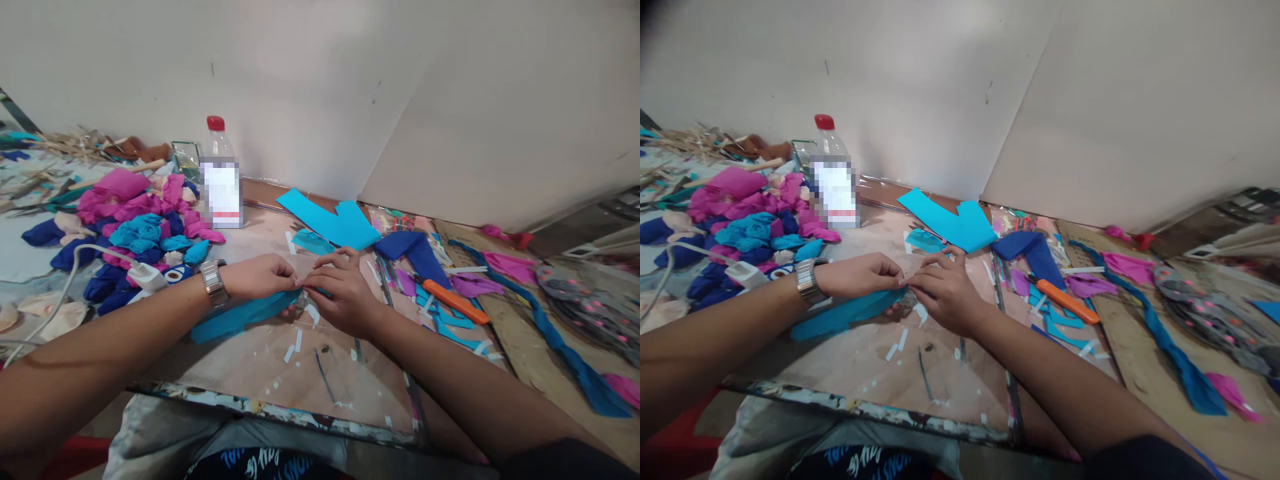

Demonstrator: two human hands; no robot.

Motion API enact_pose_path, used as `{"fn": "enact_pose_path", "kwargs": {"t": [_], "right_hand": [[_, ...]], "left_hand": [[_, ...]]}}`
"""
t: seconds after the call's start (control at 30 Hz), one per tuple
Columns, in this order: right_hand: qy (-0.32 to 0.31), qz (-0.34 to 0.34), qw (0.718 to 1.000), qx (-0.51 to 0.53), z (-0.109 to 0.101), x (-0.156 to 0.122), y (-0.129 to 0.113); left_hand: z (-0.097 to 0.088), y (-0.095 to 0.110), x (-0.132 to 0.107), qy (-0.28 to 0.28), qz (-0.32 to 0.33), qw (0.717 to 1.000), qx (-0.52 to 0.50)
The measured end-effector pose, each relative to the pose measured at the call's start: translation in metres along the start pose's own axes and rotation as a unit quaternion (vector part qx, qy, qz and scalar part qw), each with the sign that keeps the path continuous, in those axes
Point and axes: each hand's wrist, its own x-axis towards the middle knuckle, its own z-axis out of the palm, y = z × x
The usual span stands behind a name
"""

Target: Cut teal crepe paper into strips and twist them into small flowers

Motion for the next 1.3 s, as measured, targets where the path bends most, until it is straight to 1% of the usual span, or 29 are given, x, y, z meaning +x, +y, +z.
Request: {"fn": "enact_pose_path", "kwargs": {"t": [0.07,0.1,0.13,0.2,0.27,0.33,0.47,0.57,0.63,0.73,0.8,0.9,0.97,1.07,1.17,1.3], "right_hand": [[0.002,0.011,1.0,0.006,0.001,-0.001,0.0],[0.005,0.014,1.0,0.009,0.002,-0.001,0.0],[0.007,0.015,1.0,0.013,0.003,-0.001,0.001],[0.01,0.018,1.0,0.02,0.004,-0.002,0.001],[0.01,0.018,1.0,0.023,0.004,-0.001,0.002],[0.009,0.017,1.0,0.024,0.004,-0.001,0.001],[0.009,0.021,0.999,0.026,0.003,0.0,-0.001],[0.018,0.028,0.999,0.024,0.003,0.001,-0.001],[0.028,0.034,0.999,0.024,0.004,0.001,0.001],[0.037,0.042,0.998,0.027,0.004,0.001,0.003],[0.036,0.046,0.998,0.031,0.004,0.001,0.004],[0.032,0.046,0.998,0.041,0.003,0.001,0.002],[0.023,0.036,0.998,0.048,0.003,0.001,0.0],[0.008,0.023,0.998,0.054,0.003,0.002,-0.001],[-0.004,0.031,0.998,0.061,0.004,0.002,0.001],[-0.018,0.027,0.997,0.069,0.006,0.001,0.005]], "left_hand": [[0.0,-0.001,0.0,-0.004,-0.009,1.0,-0.023],[0.0,-0.001,0.0,-0.001,-0.011,1.0,-0.018],[-0.001,0.0,0.0,0.005,-0.008,1.0,0.002],[-0.002,0.0,0.0,0.024,0.008,0.997,0.075],[-0.003,0.002,-0.001,0.049,0.032,0.986,0.158],[-0.002,0.004,-0.002,0.072,0.047,0.973,0.215],[0.003,0.008,-0.005,0.102,0.057,0.956,0.269],[0.004,0.01,-0.007,0.108,0.06,0.95,0.287],[0.004,0.01,-0.007,0.088,0.04,0.959,0.267],[0.002,0.009,-0.007,0.008,-0.028,0.987,0.156],[0.0,0.009,-0.007,-0.034,-0.051,0.993,0.097],[-0.002,0.008,-0.006,-0.036,-0.022,0.993,0.108],[-0.002,0.007,-0.005,-0.036,-0.015,0.993,0.114],[0.0,0.003,-0.003,-0.053,-0.033,0.995,0.073],[0.0,0.0,-0.002,-0.069,-0.041,0.996,0.044],[-0.004,0.003,-0.004,-0.057,-0.042,0.995,0.065]]}}
